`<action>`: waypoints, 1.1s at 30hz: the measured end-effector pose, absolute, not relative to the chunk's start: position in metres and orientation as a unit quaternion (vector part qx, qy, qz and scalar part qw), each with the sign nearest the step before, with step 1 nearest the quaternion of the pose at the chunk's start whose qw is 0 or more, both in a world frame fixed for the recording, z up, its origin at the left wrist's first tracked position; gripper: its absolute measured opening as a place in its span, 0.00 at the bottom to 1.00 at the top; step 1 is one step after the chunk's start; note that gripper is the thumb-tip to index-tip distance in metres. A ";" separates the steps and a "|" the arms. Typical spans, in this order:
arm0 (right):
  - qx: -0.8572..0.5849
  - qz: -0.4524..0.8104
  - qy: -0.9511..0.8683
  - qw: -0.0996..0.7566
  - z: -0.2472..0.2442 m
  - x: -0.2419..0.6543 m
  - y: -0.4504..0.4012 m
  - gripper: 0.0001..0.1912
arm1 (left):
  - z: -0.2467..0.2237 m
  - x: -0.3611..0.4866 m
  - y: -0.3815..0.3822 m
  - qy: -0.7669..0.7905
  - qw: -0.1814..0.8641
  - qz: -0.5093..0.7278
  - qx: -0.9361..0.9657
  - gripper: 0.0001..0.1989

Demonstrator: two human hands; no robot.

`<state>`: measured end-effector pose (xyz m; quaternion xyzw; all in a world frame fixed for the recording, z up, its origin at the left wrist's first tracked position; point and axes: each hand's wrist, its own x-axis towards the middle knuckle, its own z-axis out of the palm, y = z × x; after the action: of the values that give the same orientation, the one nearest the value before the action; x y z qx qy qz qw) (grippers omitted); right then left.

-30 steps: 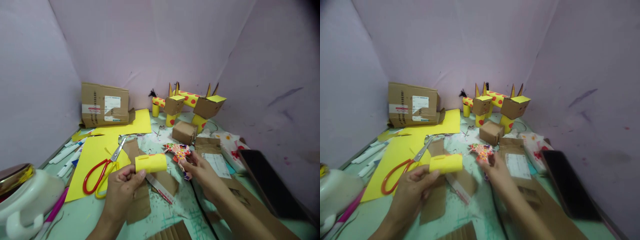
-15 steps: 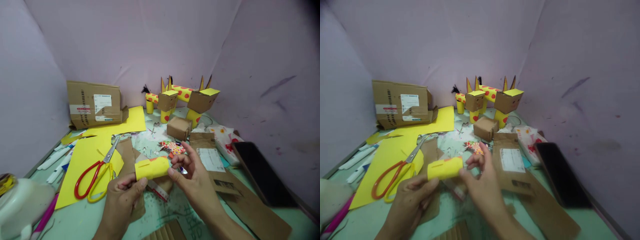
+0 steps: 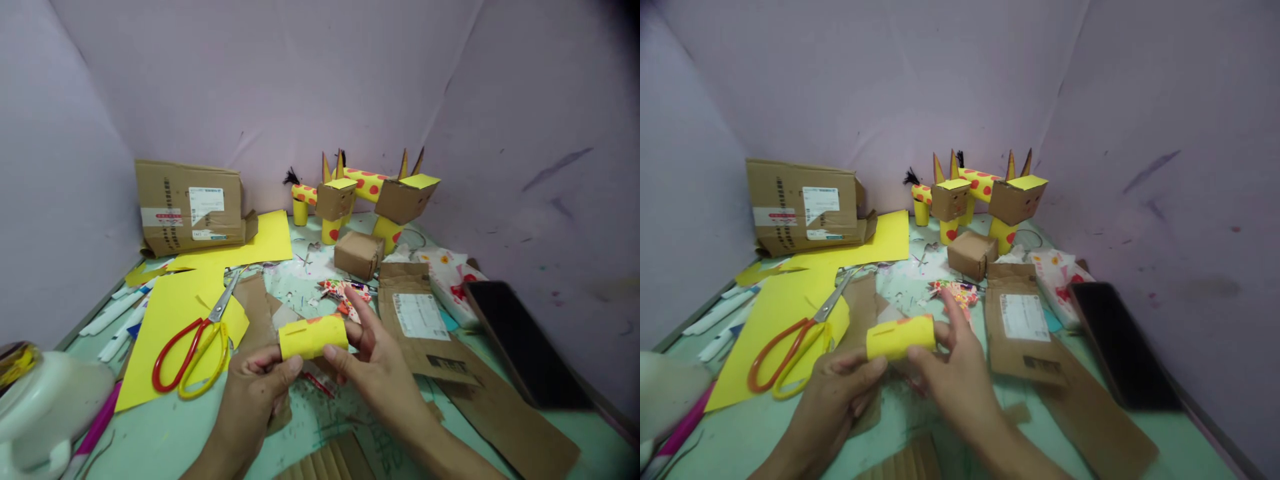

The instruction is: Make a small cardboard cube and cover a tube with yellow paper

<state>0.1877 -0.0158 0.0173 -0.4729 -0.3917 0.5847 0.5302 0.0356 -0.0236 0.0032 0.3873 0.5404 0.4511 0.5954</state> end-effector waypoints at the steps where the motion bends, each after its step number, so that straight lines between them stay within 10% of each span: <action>1: -0.461 0.597 -0.389 0.529 0.017 0.187 -0.016 0.48 | 0.004 0.035 -0.023 0.533 0.605 0.446 0.388 0.17; 21: -0.479 0.512 -0.534 0.472 0.002 0.185 -0.024 0.39 | 0.007 0.017 -0.010 0.602 0.581 0.400 0.374 0.21; 33: -0.475 0.470 -0.574 0.473 -0.005 0.185 -0.029 0.34 | 0.010 0.016 -0.015 0.662 0.389 0.322 0.554 0.19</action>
<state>0.1854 -0.0287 -0.0050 -0.4746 -0.5744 0.4701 0.4730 0.0163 -0.0149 0.0099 0.5538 0.6620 0.3217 0.3893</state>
